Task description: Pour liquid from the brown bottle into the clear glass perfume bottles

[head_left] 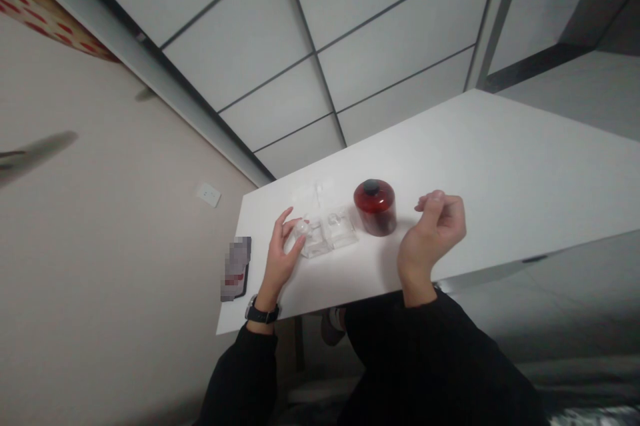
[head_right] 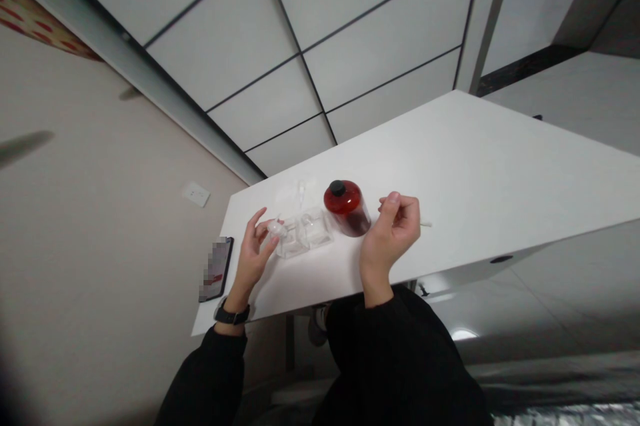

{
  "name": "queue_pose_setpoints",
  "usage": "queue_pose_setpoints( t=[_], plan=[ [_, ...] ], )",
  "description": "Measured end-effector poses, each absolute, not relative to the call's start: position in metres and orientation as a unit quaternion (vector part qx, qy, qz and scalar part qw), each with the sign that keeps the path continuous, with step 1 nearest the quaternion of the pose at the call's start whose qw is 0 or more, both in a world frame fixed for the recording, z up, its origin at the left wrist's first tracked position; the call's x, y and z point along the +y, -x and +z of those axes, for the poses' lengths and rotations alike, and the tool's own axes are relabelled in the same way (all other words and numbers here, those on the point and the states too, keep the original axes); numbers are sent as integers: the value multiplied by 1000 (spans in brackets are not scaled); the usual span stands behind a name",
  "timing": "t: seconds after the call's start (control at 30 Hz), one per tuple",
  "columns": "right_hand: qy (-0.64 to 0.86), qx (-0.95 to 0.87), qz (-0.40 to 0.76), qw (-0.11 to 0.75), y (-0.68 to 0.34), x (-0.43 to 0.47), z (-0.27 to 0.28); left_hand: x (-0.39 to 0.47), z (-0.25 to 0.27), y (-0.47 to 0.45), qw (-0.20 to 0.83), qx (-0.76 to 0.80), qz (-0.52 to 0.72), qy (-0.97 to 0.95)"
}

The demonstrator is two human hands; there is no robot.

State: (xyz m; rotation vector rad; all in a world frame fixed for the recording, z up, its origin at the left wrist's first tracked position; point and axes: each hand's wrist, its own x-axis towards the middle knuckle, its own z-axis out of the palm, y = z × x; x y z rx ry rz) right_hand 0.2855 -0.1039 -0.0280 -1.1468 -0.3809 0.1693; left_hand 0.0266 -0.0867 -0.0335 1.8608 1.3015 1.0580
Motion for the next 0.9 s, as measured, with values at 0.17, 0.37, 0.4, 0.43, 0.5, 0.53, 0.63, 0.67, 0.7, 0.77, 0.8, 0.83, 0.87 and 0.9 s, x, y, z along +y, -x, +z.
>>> queue_pose_setpoints(
  t=[0.17,0.37,0.4,0.43,0.5,0.53,0.63,0.67,0.7,0.77,0.8,0.83,0.87,0.9],
  plan=[
    [548,-181,76,813,-286,-104,-27,-86,-40,-35,354,470,397,-704],
    [539,-178,74,820,-286,-103,-27,-81,-52,-37,344,490,384,-703],
    [534,-178,77,823,-286,-103,-27,-80,-54,-35,350,487,380,-704],
    [530,-178,79,826,-286,-104,-27,-79,-56,-34,357,482,382,-703],
    [528,-176,82,827,-286,-104,-27,-78,-60,-32,370,474,400,-691],
    [530,-175,82,826,-285,-104,-27,-78,-61,-31,372,472,407,-688],
    [539,-176,83,820,-285,-105,-27,-77,-63,-30,357,467,391,-708],
    [539,-178,85,819,-285,-105,-27,-77,-62,-31,351,467,385,-714],
    [539,-178,85,819,-285,-105,-27,-77,-62,-31,349,468,385,-715],
    [535,-177,82,822,-286,-105,-26,-76,-62,-32,355,470,402,-701],
    [533,-174,77,825,-287,-106,-26,-76,-62,-32,359,471,407,-695],
    [530,-172,71,828,-288,-106,-26,-76,-62,-32,362,471,405,-695],
    [528,-171,63,830,-288,-107,-26,-76,-63,-31,361,471,398,-699],
    [527,-173,54,830,-288,-108,-26,-76,-64,-31,361,473,388,-704]
  ],
)
